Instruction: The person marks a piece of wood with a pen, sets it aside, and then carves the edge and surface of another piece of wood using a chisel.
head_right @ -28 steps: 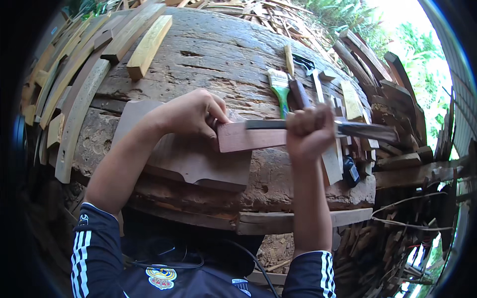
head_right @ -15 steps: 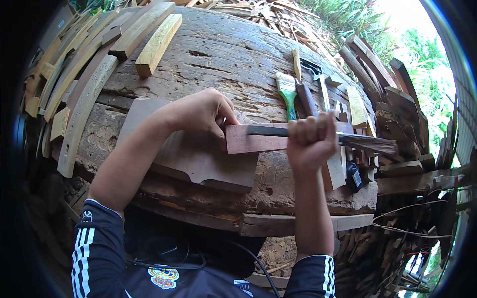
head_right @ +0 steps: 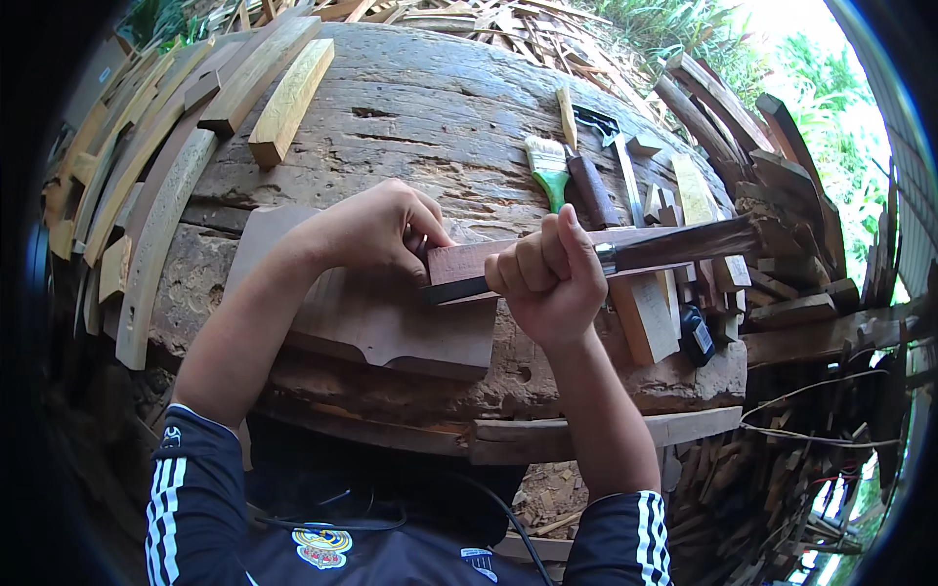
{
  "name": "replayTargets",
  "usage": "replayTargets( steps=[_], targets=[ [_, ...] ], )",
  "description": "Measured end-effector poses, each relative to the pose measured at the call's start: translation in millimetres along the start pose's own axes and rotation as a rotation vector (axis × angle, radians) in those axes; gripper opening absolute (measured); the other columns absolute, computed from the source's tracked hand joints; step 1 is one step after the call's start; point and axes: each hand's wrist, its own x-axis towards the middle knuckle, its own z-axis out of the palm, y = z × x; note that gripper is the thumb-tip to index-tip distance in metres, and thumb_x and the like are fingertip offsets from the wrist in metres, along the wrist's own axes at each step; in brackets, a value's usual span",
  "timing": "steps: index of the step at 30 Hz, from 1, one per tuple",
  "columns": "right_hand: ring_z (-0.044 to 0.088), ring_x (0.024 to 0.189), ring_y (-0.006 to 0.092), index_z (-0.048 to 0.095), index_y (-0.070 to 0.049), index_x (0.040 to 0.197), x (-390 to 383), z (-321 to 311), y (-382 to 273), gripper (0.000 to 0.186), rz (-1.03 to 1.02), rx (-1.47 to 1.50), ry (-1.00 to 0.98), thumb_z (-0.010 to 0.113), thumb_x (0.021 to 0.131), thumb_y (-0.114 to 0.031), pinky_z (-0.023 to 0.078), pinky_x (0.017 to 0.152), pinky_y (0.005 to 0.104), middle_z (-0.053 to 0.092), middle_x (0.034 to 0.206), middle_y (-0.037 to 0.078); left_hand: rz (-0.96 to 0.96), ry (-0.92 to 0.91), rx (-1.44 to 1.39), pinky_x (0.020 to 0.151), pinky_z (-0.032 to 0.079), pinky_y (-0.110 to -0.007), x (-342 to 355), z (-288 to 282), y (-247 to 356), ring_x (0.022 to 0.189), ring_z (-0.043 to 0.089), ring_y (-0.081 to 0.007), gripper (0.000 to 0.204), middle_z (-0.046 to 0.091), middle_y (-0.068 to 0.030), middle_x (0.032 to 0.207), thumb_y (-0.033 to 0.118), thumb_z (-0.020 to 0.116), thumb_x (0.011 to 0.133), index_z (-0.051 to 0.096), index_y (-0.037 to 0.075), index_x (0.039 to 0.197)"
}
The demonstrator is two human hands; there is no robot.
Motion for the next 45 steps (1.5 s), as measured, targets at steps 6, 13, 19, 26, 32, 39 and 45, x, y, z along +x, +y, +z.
replayTargets(
  steps=[6, 13, 19, 26, 32, 39, 45],
  targets=[
    [0.010, 0.042, 0.0106, 0.031, -0.018, 0.066, -7.0, -25.8, -35.9, 0.049, -0.032, 0.137, 0.033, 0.030, 0.111, -0.035, 0.017, 0.045, 0.0318, 0.015, 0.050, -0.005, -0.060, 0.015, -0.028, 0.065, 0.052, -0.029, 1.8, 0.0, 9.5, 0.070, 0.063, -0.0141, 0.036, 0.069, -0.0070, 0.081, 0.013, 0.090, 0.069, 0.078, 0.003, 0.102],
    [0.010, 0.044, 0.0088, 0.031, -0.019, 0.066, -11.4, -60.0, -92.6, 0.048, -0.243, -0.014, 0.340, 0.038, 0.110, -0.037, 0.016, 0.046, 0.0294, 0.015, 0.052, -0.006, 0.034, 0.028, 0.021, 0.064, 0.052, -0.028, 0.7, 0.7, 12.0, 0.070, 0.062, -0.0131, 0.048, 0.068, -0.0064, 0.079, 0.024, 0.092, 0.070, 0.076, 0.004, 0.110],
    [0.009, 0.045, 0.0095, 0.029, -0.018, 0.065, -23.4, -99.9, -126.0, 0.048, -0.466, -0.069, 0.497, 0.038, 0.109, -0.034, 0.016, 0.046, 0.0299, 0.015, 0.053, -0.006, -0.056, 0.209, 0.387, 0.085, 0.055, -0.043, 5.5, 31.1, 41.3, 0.097, 0.068, -0.0329, 0.077, 0.065, -0.0153, 0.109, 0.056, 0.083, 0.072, 0.065, 0.001, 0.123],
    [0.012, 0.046, 0.0109, 0.028, -0.018, 0.064, -16.7, -96.8, -118.8, 0.048, -0.458, -0.081, 0.469, 0.040, 0.108, -0.033, 0.018, 0.048, 0.0308, 0.016, 0.052, -0.004, -0.061, 0.270, 0.441, 0.091, 0.053, -0.043, 10.6, 53.8, 49.0, 0.100, 0.066, -0.0345, 0.058, 0.064, -0.0157, 0.108, 0.033, 0.082, 0.073, 0.065, -0.003, 0.114],
    [0.011, 0.045, 0.0123, 0.029, -0.019, 0.064, -8.4, -99.0, -86.4, 0.047, -0.441, -0.075, 0.483, 0.040, 0.108, -0.031, 0.017, 0.047, 0.0311, 0.017, 0.052, -0.005, 0.000, 0.225, 0.348, 0.093, 0.054, -0.040, 20.7, 50.7, 43.3, 0.103, 0.067, -0.0328, 0.065, 0.067, -0.0159, 0.115, 0.033, 0.084, 0.069, 0.066, -0.004, 0.120],
    [0.012, 0.044, 0.0107, 0.029, -0.019, 0.060, -16.7, -99.2, -124.8, 0.050, -0.482, -0.064, 0.690, 0.037, 0.108, -0.028, 0.015, 0.046, 0.0303, 0.017, 0.050, -0.005, -0.189, 0.160, 0.321, 0.088, 0.054, -0.038, 18.0, 45.7, 53.0, 0.095, 0.069, -0.0299, 0.072, 0.071, -0.0213, 0.103, 0.030, 0.087, 0.067, 0.066, -0.002, 0.127],
    [0.011, 0.045, 0.0119, 0.029, -0.017, 0.062, -4.5, -63.6, -86.6, 0.047, -0.413, 0.023, 0.609, 0.038, 0.108, -0.028, 0.015, 0.047, 0.0315, 0.017, 0.051, -0.004, -0.129, 0.199, 0.319, 0.083, 0.054, -0.038, 15.2, 45.4, 48.6, 0.085, 0.069, -0.0310, 0.072, 0.071, -0.0217, 0.097, 0.030, 0.088, 0.066, 0.066, -0.002, 0.126]
  ],
)
